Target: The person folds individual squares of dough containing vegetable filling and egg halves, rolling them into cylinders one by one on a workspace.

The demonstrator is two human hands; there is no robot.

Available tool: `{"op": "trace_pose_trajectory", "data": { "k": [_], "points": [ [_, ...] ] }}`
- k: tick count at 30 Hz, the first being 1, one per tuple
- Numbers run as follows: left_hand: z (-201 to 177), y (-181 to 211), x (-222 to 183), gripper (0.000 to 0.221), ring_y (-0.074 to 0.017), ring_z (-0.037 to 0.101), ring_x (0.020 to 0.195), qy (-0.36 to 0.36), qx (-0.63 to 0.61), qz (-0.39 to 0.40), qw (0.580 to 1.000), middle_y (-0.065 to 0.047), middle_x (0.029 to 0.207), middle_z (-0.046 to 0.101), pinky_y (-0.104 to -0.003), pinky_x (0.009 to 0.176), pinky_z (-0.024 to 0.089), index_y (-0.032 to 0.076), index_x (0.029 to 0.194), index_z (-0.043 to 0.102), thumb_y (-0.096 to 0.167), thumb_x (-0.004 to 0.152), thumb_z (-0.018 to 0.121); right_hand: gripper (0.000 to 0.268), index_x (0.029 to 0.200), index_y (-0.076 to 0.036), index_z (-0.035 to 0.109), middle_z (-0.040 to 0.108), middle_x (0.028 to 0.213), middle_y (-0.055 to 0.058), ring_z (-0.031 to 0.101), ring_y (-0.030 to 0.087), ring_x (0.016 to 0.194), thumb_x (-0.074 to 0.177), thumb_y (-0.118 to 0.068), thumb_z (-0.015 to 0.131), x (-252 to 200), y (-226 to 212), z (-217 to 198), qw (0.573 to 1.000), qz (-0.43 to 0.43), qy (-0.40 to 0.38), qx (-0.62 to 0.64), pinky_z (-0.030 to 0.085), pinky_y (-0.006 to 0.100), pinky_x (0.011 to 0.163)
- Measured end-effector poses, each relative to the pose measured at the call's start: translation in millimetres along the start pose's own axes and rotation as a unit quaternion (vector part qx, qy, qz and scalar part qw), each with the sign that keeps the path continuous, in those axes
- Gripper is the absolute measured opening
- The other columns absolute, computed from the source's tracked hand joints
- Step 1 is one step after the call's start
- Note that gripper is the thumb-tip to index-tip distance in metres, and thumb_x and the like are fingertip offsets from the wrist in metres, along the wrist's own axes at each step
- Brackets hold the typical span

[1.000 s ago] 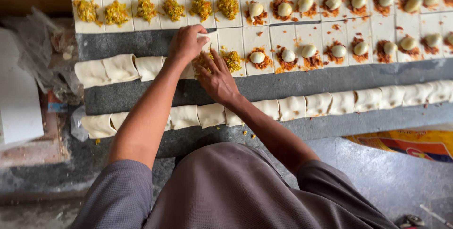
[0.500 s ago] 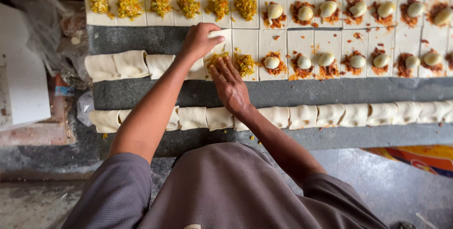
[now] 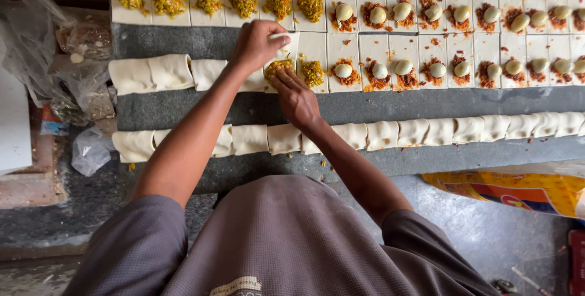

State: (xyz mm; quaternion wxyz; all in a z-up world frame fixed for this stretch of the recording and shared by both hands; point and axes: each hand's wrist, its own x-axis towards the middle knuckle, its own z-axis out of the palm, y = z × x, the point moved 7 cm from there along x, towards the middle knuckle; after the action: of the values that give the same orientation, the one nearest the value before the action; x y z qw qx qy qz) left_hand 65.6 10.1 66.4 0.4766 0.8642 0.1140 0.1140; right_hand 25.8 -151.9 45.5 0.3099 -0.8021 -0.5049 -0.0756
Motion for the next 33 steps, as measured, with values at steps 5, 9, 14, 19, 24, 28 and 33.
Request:
{"op": "trace_pose_trajectory", "data": {
  "k": [5, 9, 14, 19, 24, 28, 33],
  "points": [
    [18.3, 12.9, -72.1, 0.015, -0.0223, 0.073, 0.084, -0.05, 0.069, 0.023, 0.996, -0.007, 0.092, 0.078, -0.039, 0.078, 0.057, 0.012, 0.101, 0.078, 0.022, 0.09, 0.079, 0.019, 0.111, -0.004, 0.077, 0.077, 0.115, 0.016, 0.077, 0.027, 0.101, 0.093, -0.007, 0.072, -38.7, 9.7, -44.0, 0.984, 0.126, 0.107, 0.069, 0.063, 0.036, 0.087],
    [32.2, 18.6, -95.2, 0.034, -0.0241, 0.068, 0.105, -0.018, 0.162, 0.1, 0.982, -0.007, 0.107, 0.078, -0.04, 0.093, 0.053, 0.011, 0.108, 0.075, 0.026, 0.081, 0.09, 0.015, 0.11, -0.006, 0.077, 0.078, 0.109, 0.013, 0.078, 0.023, 0.094, 0.096, -0.005, 0.071, -81.3, 37.9, -66.5, 0.963, 0.238, 0.086, 0.092, 0.065, 0.033, 0.08],
    [37.5, 11.6, -71.0, 0.112, -0.0391, 0.052, 0.124, 0.04, 0.323, -0.024, 0.945, -0.023, 0.132, 0.056, -0.061, 0.103, 0.037, 0.013, 0.149, 0.043, 0.038, 0.056, 0.099, 0.015, 0.109, -0.004, 0.077, 0.079, 0.104, 0.013, 0.079, 0.022, 0.09, 0.096, -0.004, 0.071, -80.9, 58.5, -97.3, 0.963, 0.214, 0.13, 0.103, 0.064, 0.034, 0.078],
    [44.6, 1.9, -59.1, 0.121, -0.042, 0.045, 0.125, 0.018, 0.428, -0.096, 0.898, -0.022, 0.129, 0.051, -0.068, 0.107, 0.025, 0.017, 0.155, 0.031, 0.044, 0.058, 0.098, 0.017, 0.11, -0.005, 0.077, 0.078, 0.108, 0.014, 0.078, 0.025, 0.095, 0.094, -0.005, 0.072, -51.8, 68.7, -97.7, 0.968, 0.188, 0.109, 0.124, 0.062, 0.036, 0.083],
    [59.7, -26.3, -46.6, 0.104, -0.0407, 0.042, 0.133, -0.088, 0.432, -0.123, 0.889, -0.019, 0.136, 0.05, -0.056, 0.115, 0.028, 0.012, 0.151, 0.041, 0.043, 0.066, 0.094, 0.039, 0.123, 0.0, 0.072, 0.065, 0.134, 0.021, 0.059, 0.04, 0.127, 0.084, -0.005, 0.076, -17.5, 71.8, -78.3, 0.984, 0.11, 0.028, 0.137, 0.049, 0.046, 0.106],
    [62.3, -45.2, -4.7, 0.073, -0.043, 0.048, 0.124, -0.113, 0.361, -0.149, 0.914, -0.026, 0.135, 0.05, -0.052, 0.1, 0.042, 0.002, 0.135, 0.055, 0.045, 0.085, 0.085, 0.036, 0.123, -0.002, 0.071, 0.062, 0.139, 0.02, 0.053, 0.04, 0.135, 0.088, -0.007, 0.075, -8.3, 82.0, -68.6, 0.984, 0.104, -0.008, 0.147, 0.044, 0.046, 0.112],
    [77.2, -38.9, 25.8, 0.039, -0.0314, 0.063, 0.107, -0.066, 0.358, -0.156, 0.918, -0.017, 0.117, 0.063, -0.044, 0.088, 0.053, 0.005, 0.11, 0.069, 0.041, 0.096, 0.075, 0.028, 0.119, -0.003, 0.073, 0.068, 0.131, 0.017, 0.061, 0.037, 0.127, 0.091, -0.006, 0.074, -15.8, 80.5, -77.3, 0.972, 0.138, 0.031, 0.186, 0.05, 0.046, 0.108]
  ]
}}
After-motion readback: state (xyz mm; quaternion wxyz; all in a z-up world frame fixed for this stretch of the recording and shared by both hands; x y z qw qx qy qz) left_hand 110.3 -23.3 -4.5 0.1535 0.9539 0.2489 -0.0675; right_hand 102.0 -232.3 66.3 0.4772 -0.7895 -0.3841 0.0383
